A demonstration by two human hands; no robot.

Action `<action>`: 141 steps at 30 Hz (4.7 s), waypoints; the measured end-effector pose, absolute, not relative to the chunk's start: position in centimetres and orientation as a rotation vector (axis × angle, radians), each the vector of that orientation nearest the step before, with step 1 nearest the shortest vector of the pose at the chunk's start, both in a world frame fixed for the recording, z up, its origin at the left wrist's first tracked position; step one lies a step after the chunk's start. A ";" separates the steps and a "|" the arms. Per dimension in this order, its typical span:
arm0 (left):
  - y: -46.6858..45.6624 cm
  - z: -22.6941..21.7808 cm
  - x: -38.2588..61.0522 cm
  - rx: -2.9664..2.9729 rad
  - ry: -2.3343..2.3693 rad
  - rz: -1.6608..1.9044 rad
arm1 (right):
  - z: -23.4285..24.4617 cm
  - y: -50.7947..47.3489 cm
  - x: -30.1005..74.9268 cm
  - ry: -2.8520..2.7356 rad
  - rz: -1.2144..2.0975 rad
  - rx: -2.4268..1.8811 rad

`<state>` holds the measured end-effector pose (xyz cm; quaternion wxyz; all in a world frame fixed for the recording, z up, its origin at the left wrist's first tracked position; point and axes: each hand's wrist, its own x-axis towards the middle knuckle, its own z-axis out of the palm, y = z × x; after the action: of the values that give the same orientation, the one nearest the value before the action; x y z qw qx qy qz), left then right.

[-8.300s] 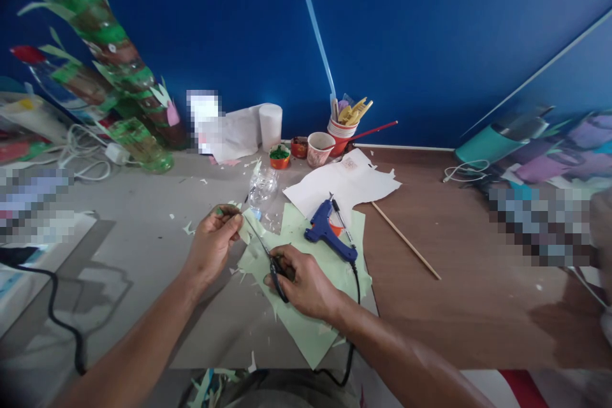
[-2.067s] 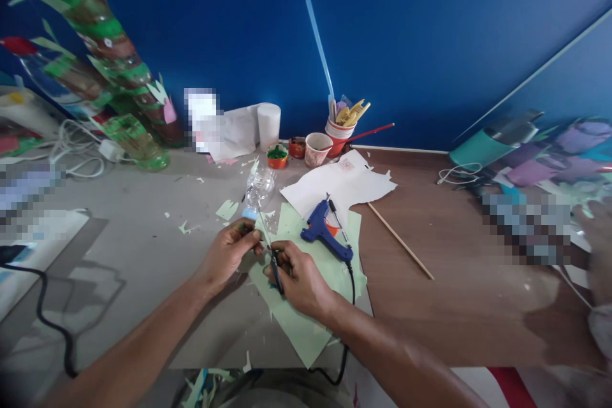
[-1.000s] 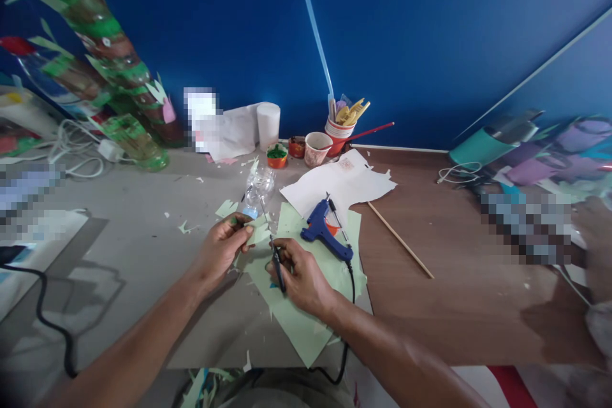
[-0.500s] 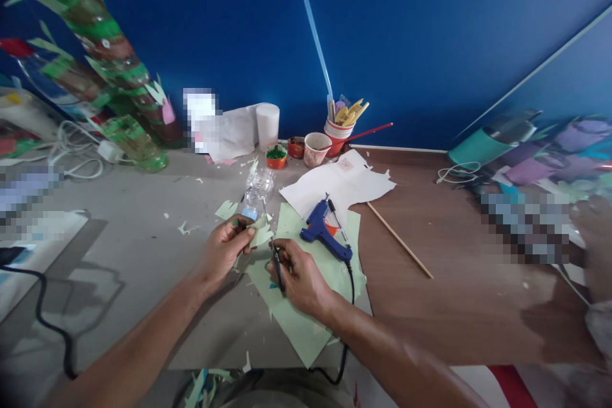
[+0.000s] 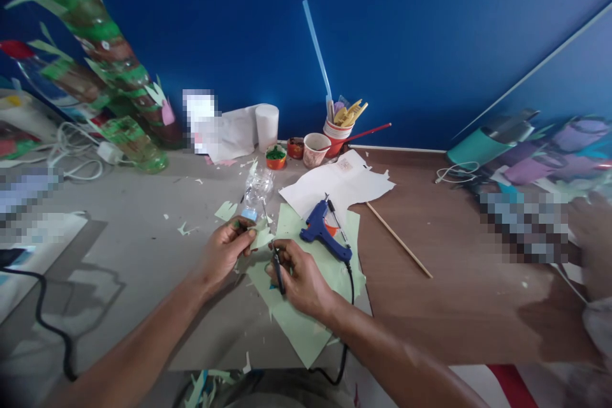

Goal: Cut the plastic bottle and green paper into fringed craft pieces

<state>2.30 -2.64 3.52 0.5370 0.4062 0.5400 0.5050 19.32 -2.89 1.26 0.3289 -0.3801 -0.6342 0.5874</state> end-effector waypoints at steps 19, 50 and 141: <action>-2.5 2.9 1.7 0.692 1.154 1.332 | 1.2 -2.9 19.2 -1.613 1.603 -1.027; -2.4 3.4 1.2 0.694 1.219 1.365 | 3.0 -2.6 20.1 -1.961 1.395 -1.067; -1.5 2.3 1.0 0.654 1.226 1.598 | 2.4 -2.5 19.7 -2.124 0.809 -1.387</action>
<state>0.97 -1.48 2.29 0.4900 0.2693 0.5047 0.6577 19.69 -2.53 2.41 0.2372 -0.5060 -0.7749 0.2951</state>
